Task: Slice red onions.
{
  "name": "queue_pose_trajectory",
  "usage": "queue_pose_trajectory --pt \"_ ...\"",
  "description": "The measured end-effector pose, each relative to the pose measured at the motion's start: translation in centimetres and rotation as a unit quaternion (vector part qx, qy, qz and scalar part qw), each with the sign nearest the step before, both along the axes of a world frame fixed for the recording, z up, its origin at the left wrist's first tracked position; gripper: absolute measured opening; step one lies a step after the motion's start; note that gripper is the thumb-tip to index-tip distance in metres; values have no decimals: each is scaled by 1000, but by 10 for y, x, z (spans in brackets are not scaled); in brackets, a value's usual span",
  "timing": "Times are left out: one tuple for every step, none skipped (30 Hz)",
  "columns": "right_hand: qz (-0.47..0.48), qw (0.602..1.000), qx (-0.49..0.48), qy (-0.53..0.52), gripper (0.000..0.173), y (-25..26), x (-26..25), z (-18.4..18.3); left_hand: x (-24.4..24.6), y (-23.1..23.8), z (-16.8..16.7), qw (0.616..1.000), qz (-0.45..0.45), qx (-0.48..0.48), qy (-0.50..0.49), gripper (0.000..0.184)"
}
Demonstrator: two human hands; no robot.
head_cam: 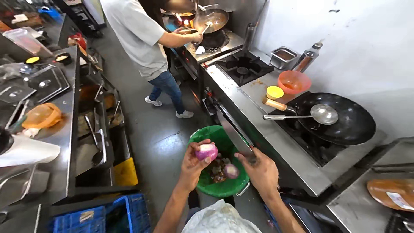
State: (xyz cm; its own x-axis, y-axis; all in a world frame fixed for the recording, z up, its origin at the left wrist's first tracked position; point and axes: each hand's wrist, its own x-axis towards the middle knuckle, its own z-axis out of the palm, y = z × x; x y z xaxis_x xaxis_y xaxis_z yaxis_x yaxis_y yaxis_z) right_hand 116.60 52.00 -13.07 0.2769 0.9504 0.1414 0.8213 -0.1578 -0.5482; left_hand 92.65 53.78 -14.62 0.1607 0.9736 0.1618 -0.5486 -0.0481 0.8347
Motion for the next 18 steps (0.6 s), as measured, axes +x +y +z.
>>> queue_pose_trajectory --pt "-2 1000 3 10 52 1 0 0 0 0 0 1000 -1 5 -4 36" --pt "5 1000 10 22 53 0 -1 2 0 -1 0 1000 -1 9 -5 37" --pt "21 999 16 35 52 -4 -3 7 -1 -1 1 1000 -1 14 -3 38" --pt "41 998 15 49 49 -10 -6 14 -2 -2 2 1000 -2 20 1 39" --pt "61 996 14 64 47 -18 -9 22 -3 -2 4 1000 -2 28 6 39" --pt "78 994 13 69 45 -26 -12 30 -3 -3 5 999 -4 37 13 39" --pt "90 994 11 65 44 -34 -15 35 -4 -3 7 999 -4 45 20 39" --pt "97 994 12 54 44 -39 -17 39 -5 -3 8 998 1 50 31 39" --pt "102 994 12 44 43 -43 -19 42 -5 -4 10 998 7 50 41 40" --pt "107 994 12 36 43 -46 -20 44 -6 -4 12 998 15 49 49 41" --pt "109 993 12 31 43 -47 -21 44 -6 -5 13 997 19 49 51 42" --pt "110 994 11 26 43 -47 -22 45 -7 -5 15 997 21 51 53 42" --pt "109 994 11 21 43 -48 -23 46 -7 -5 16 997 19 55 56 42" --pt "107 994 13 17 43 -47 -24 48 -7 -5 18 996 17 60 63 41" --pt "103 994 17 12 43 -47 -27 49 -6 -5 19 995 15 63 70 40" --pt "97 995 24 9 42 -46 -30 49 -3 -6 21 995 16 66 74 39" --pt "92 995 35 17 42 -46 -34 49 1 -8 23 995 21 65 69 39" --pt "85 995 49 31 43 -44 -39 47 6 -10 24 996 28 58 55 39"
